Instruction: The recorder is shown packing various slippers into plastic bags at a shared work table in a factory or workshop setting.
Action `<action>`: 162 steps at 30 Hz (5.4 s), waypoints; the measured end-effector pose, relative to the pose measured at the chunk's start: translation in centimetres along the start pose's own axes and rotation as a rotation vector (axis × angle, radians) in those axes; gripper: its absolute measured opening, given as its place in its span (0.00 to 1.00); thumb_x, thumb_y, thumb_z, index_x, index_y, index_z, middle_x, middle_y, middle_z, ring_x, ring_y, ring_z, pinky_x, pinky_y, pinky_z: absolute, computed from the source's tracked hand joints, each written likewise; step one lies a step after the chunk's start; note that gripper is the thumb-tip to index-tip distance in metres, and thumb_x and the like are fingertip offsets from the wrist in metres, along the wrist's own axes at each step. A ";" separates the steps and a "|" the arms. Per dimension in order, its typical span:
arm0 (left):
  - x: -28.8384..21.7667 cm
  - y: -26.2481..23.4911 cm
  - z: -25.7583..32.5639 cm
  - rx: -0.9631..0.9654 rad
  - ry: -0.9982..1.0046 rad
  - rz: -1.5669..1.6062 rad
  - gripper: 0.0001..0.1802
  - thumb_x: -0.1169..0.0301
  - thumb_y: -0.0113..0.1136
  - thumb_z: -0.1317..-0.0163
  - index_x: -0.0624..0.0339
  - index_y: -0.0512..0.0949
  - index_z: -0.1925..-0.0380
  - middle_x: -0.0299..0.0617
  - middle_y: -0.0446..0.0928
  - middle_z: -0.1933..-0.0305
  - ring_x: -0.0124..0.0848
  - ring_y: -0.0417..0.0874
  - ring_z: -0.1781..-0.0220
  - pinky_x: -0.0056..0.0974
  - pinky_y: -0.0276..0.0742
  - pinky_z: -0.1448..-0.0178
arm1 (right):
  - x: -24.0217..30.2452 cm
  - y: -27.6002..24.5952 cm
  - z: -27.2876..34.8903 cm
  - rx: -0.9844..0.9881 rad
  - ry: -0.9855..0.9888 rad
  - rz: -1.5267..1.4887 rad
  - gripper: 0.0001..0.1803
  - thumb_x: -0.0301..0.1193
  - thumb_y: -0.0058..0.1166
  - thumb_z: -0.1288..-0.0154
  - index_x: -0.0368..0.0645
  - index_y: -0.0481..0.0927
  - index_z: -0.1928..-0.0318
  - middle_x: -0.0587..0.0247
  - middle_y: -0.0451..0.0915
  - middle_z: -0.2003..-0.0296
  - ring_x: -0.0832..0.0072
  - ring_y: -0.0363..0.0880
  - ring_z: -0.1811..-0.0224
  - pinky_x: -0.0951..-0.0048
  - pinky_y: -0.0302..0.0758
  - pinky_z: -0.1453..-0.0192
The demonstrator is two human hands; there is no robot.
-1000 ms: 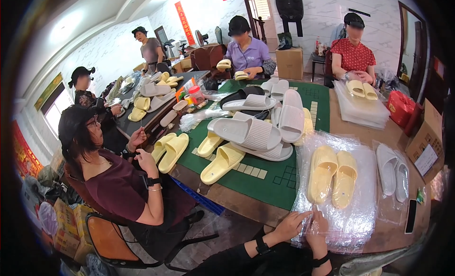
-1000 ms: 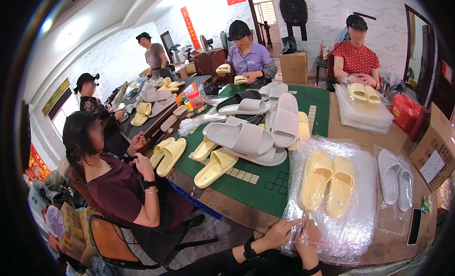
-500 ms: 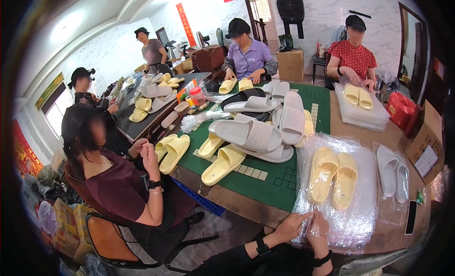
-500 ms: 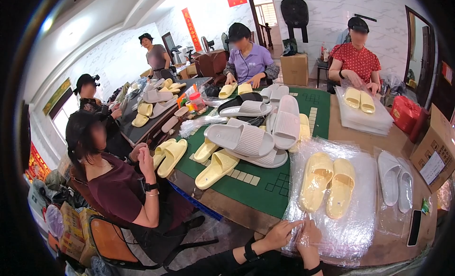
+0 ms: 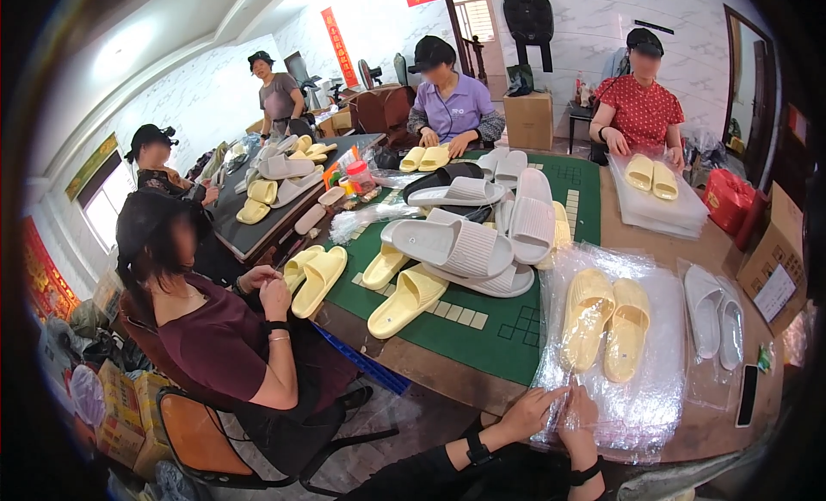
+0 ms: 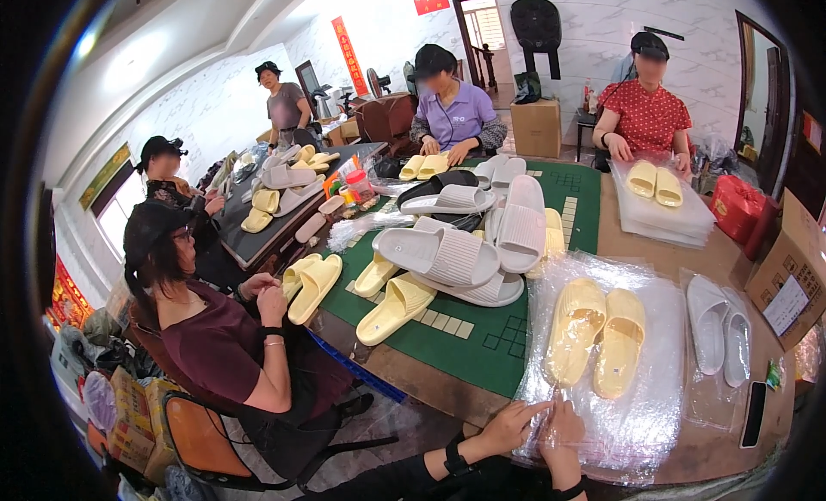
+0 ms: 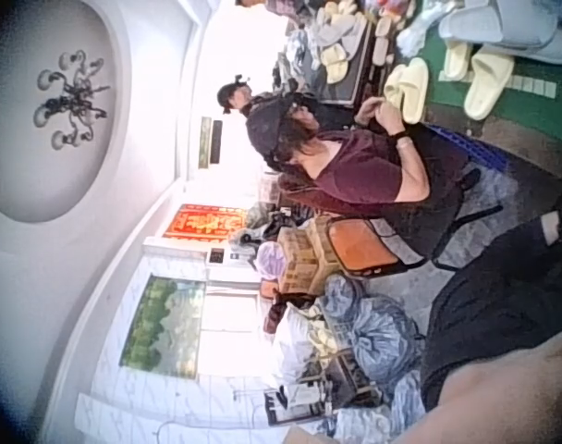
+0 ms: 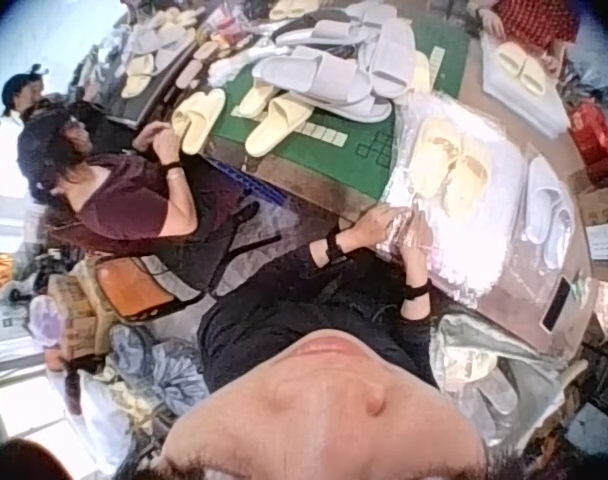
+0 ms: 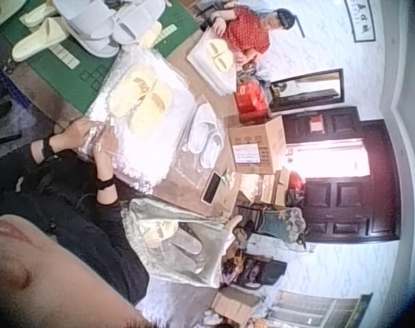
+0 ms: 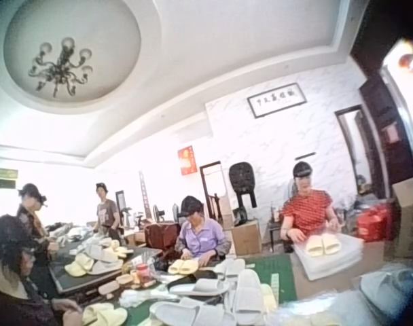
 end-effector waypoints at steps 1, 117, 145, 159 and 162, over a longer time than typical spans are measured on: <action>0.1 0.1 0.1 -0.005 0.003 -0.005 0.30 0.83 0.50 0.48 0.64 0.69 0.40 0.54 0.73 0.67 0.48 0.75 0.62 0.45 0.73 0.52 | 0.1 -0.1 0.0 -0.029 -0.021 -0.005 0.14 0.25 0.45 0.41 0.36 0.72 0.53 0.46 0.74 0.66 0.46 0.75 0.68 0.50 0.71 0.66; 0.5 0.2 0.2 -0.014 0.034 0.013 0.31 0.83 0.54 0.52 0.61 0.72 0.43 0.50 0.72 0.69 0.46 0.75 0.63 0.43 0.73 0.54 | 1.0 -3.4 0.3 -0.083 -0.110 -0.059 0.20 0.27 0.55 0.41 0.41 0.74 0.47 0.52 0.73 0.50 0.53 0.69 0.49 0.55 0.65 0.45; -0.1 -0.2 -0.1 -0.130 0.061 0.133 0.16 0.77 0.60 0.43 0.61 0.78 0.52 0.48 0.79 0.61 0.44 0.80 0.59 0.42 0.76 0.53 | 1.9 -6.3 5.5 0.604 0.082 -0.744 0.16 0.38 0.52 0.31 0.37 0.81 0.56 0.63 0.81 0.74 0.74 0.79 0.75 0.74 0.75 0.68; -0.3 -0.9 -0.2 -0.056 0.091 0.144 0.19 0.74 0.61 0.41 0.61 0.75 0.49 0.45 0.78 0.45 0.42 0.79 0.55 0.41 0.74 0.49 | 0.9 -3.8 4.7 0.494 0.296 -1.040 0.23 0.44 0.34 0.23 0.40 0.67 0.41 0.58 0.80 0.73 0.82 0.70 0.85 0.85 0.64 0.83; -0.4 -1.0 -0.2 -0.067 0.129 0.150 0.19 0.74 0.62 0.43 0.61 0.76 0.49 0.45 0.78 0.46 0.42 0.79 0.55 0.41 0.73 0.49 | 0.9 -3.6 4.2 0.528 0.363 -1.125 0.25 0.46 0.32 0.23 0.42 0.64 0.38 0.58 0.80 0.73 0.82 0.68 0.86 0.87 0.61 0.85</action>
Point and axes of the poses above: each hand's wrist, its own z-axis away from the middle knuckle, its own y-axis out of the palm, x = y × z, the point moved 2 cm from there along -z, towards the middle knuckle
